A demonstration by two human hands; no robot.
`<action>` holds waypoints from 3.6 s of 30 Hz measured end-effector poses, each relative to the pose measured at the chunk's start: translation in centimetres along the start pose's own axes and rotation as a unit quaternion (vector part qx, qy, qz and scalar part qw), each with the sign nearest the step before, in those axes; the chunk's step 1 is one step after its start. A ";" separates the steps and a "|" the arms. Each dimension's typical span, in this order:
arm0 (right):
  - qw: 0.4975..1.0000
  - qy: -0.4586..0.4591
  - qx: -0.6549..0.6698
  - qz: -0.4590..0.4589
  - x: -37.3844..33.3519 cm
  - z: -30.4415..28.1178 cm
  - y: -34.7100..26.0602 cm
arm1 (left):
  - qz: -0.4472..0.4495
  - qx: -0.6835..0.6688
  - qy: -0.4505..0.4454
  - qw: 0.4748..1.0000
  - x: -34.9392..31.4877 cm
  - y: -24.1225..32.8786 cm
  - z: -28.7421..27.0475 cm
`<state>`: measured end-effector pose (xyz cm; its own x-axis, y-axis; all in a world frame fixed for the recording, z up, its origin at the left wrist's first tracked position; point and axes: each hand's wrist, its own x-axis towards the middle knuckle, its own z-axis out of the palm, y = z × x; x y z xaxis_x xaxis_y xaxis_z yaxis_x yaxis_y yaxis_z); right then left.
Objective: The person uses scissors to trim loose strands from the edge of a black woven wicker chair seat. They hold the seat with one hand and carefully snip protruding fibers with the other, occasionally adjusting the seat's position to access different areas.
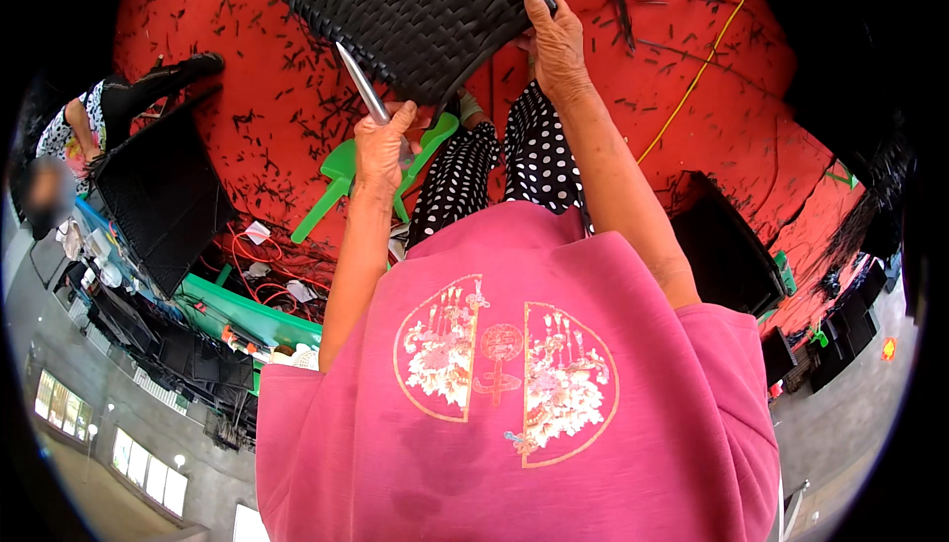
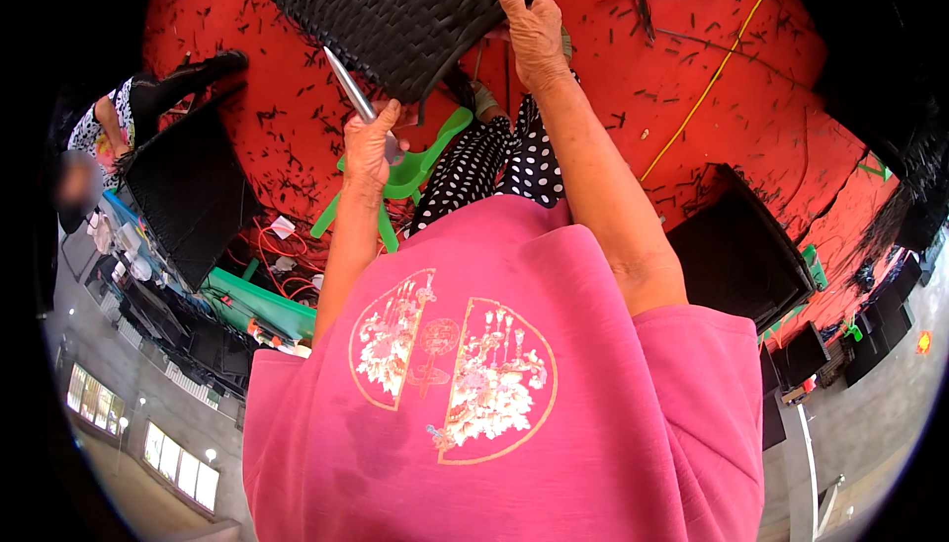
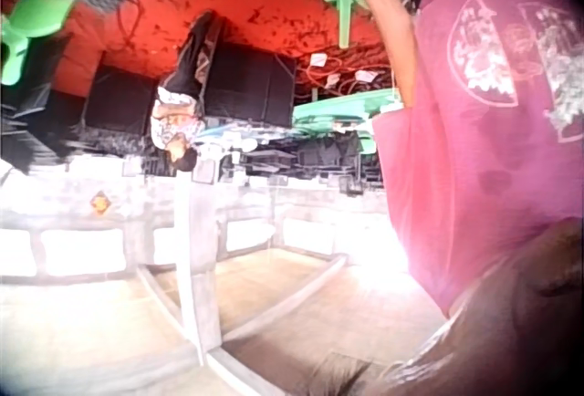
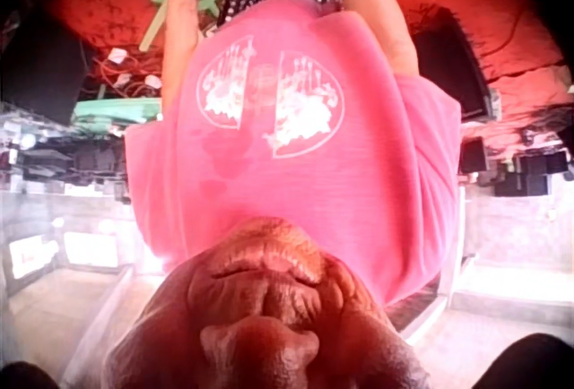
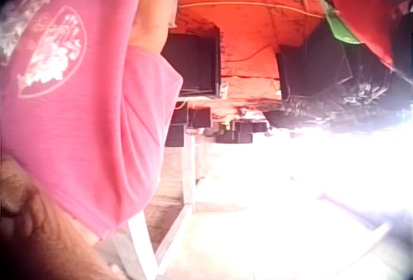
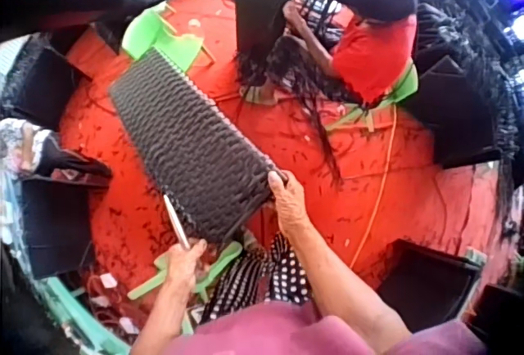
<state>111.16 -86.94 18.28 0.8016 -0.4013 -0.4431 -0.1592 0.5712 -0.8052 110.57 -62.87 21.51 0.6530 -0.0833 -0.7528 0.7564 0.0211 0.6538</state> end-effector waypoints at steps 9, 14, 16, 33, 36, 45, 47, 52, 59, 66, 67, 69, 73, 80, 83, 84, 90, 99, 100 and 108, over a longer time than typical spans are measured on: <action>0.972 -0.098 -0.048 0.210 -6.6 0.1 0.1 | 0.115 0.040 -0.020 0.992 -3.4 -1.0 -0.4; 0.805 -0.194 -0.555 -0.077 -11.9 1.7 -0.3 | 0.175 0.064 -0.021 0.982 -6.5 -0.1 -0.3; 0.767 -0.203 -0.547 -0.268 -14.0 3.5 -1.7 | 0.094 -0.005 -0.078 0.993 -7.7 0.2 -0.6; 0.614 -0.561 -0.457 -0.317 -10.7 8.4 -2.3 | -0.062 -0.141 -0.029 0.988 -14.7 -1.9 -1.9; 0.606 -0.558 -0.465 -0.324 -10.1 9.1 -3.3 | -0.030 0.028 0.042 0.998 -16.3 -2.3 -3.4; 0.455 -0.607 -0.544 -0.358 -13.6 9.4 -8.6 | 0.136 0.301 0.162 0.930 -21.2 1.1 1.1; 0.451 -0.660 -0.526 -0.292 -13.8 8.9 -9.6 | 0.155 0.287 0.160 0.932 -21.5 1.8 3.1; 0.453 -0.677 -0.528 -0.240 -10.1 2.0 -13.7 | 0.090 0.270 0.126 0.950 -22.9 0.5 4.9; 0.413 -0.572 -0.680 -0.199 -3.3 -6.7 -17.3 | 0.079 0.335 0.165 0.924 -25.2 -0.7 0.1; 0.476 -0.670 -0.513 -0.248 -10.2 1.5 -17.1 | 0.217 0.331 0.132 0.909 -21.2 2.2 12.1; 0.486 -0.694 -0.489 -0.207 -10.3 1.4 -16.4 | 0.244 0.326 0.119 0.906 -21.0 2.5 13.0; 0.470 -0.710 -0.494 -0.174 -9.0 0.2 -16.8 | 0.241 0.317 0.078 0.914 -20.7 1.9 12.7; 0.422 -0.635 -0.618 -0.193 -0.3 -6.0 -21.6 | 0.220 0.331 0.103 0.912 -21.2 -1.6 8.1; 0.401 -0.602 -0.656 -0.218 -0.7 -7.0 -24.1 | 0.245 0.369 0.160 0.882 -19.8 -3.0 11.5; 0.487 -0.668 -0.516 -0.226 -6.1 -3.7 -19.8 | 0.290 0.343 0.130 0.884 -18.0 -1.9 16.1; 0.498 -0.661 -0.550 -0.114 -6.9 -3.6 -19.2 | 0.305 0.336 0.121 0.883 -17.8 -1.8 17.0; 0.508 -0.661 -0.543 -0.102 -4.3 -6.6 -20.4 | 0.330 0.324 0.084 0.883 -18.6 -4.4 16.0; 0.510 -0.687 -0.514 -0.059 -5.7 -5.4 -18.0 | 0.321 0.290 0.077 0.898 -18.3 -4.3 16.5; 0.489 -0.695 -0.513 -0.122 -4.6 -6.0 -18.3 | 0.292 0.316 0.098 0.898 -18.4 -5.1 15.5; 0.497 -0.674 -0.546 0.020 -7.8 -4.0 -14.5 | 0.290 0.283 0.073 0.911 -16.0 -6.3 15.6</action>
<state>104.95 -94.98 31.84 0.3269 0.8593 -0.3933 0.1816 -0.4656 -0.8662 94.76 -77.25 30.59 0.9660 -0.0864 -0.2435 0.1691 -0.5011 0.8487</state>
